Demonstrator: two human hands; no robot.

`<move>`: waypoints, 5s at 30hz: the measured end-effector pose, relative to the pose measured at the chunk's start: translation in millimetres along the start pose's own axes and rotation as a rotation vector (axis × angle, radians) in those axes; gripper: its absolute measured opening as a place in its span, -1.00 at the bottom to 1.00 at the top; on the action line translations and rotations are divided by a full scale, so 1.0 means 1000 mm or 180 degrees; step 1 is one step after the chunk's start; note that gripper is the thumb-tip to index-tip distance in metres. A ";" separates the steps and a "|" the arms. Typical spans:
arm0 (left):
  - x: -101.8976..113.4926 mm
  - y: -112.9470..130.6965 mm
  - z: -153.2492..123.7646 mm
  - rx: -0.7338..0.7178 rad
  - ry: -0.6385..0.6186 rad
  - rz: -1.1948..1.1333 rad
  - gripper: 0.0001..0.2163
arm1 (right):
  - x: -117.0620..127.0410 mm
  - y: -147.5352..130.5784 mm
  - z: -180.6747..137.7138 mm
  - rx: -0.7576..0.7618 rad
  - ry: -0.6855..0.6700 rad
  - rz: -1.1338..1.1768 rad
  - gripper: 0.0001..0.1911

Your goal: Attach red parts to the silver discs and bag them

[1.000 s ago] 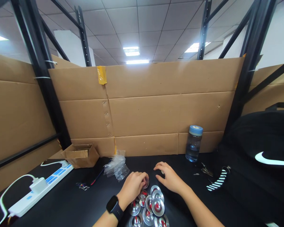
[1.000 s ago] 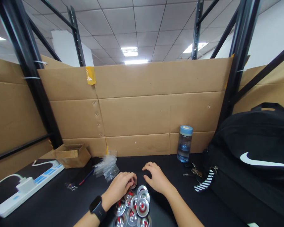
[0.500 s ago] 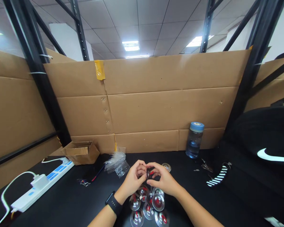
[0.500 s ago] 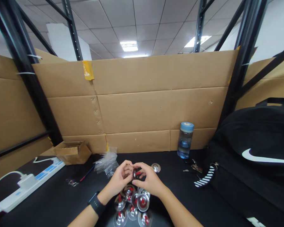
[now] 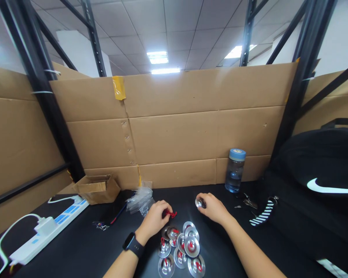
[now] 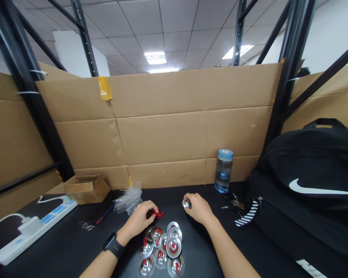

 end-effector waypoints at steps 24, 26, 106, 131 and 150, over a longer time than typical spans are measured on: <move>0.002 0.026 -0.008 -0.0295 -0.0937 0.0028 -0.77 | 0.000 -0.002 -0.003 0.0121 -0.0492 -0.0331 -0.55; 0.001 0.028 -0.006 -0.0270 -0.0622 0.0048 -0.74 | 0.000 -0.004 -0.003 0.0246 -0.0339 -0.0198 -0.56; 0.015 -0.001 -0.011 -0.0128 -0.1315 -0.0382 -0.81 | 0.001 0.003 -0.002 -0.0262 -0.0307 -0.0354 -0.68; -0.015 0.039 0.001 -0.0055 0.0728 -0.1388 -0.96 | -0.035 -0.083 -0.014 0.1427 0.0263 0.2096 -0.48; -0.004 0.006 0.000 0.0100 0.0001 0.0290 -0.85 | 0.004 0.002 -0.004 0.0166 -0.0288 -0.0191 -0.56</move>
Point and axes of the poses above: each hand's wrist, its own z-axis towards the middle knuckle, its own x-axis out of the back of the hand, y = z × x, the point moved 1 cm from there along z, towards the middle knuckle, and after that the axes turned 10 degrees about -y, right-handed, at the moved point
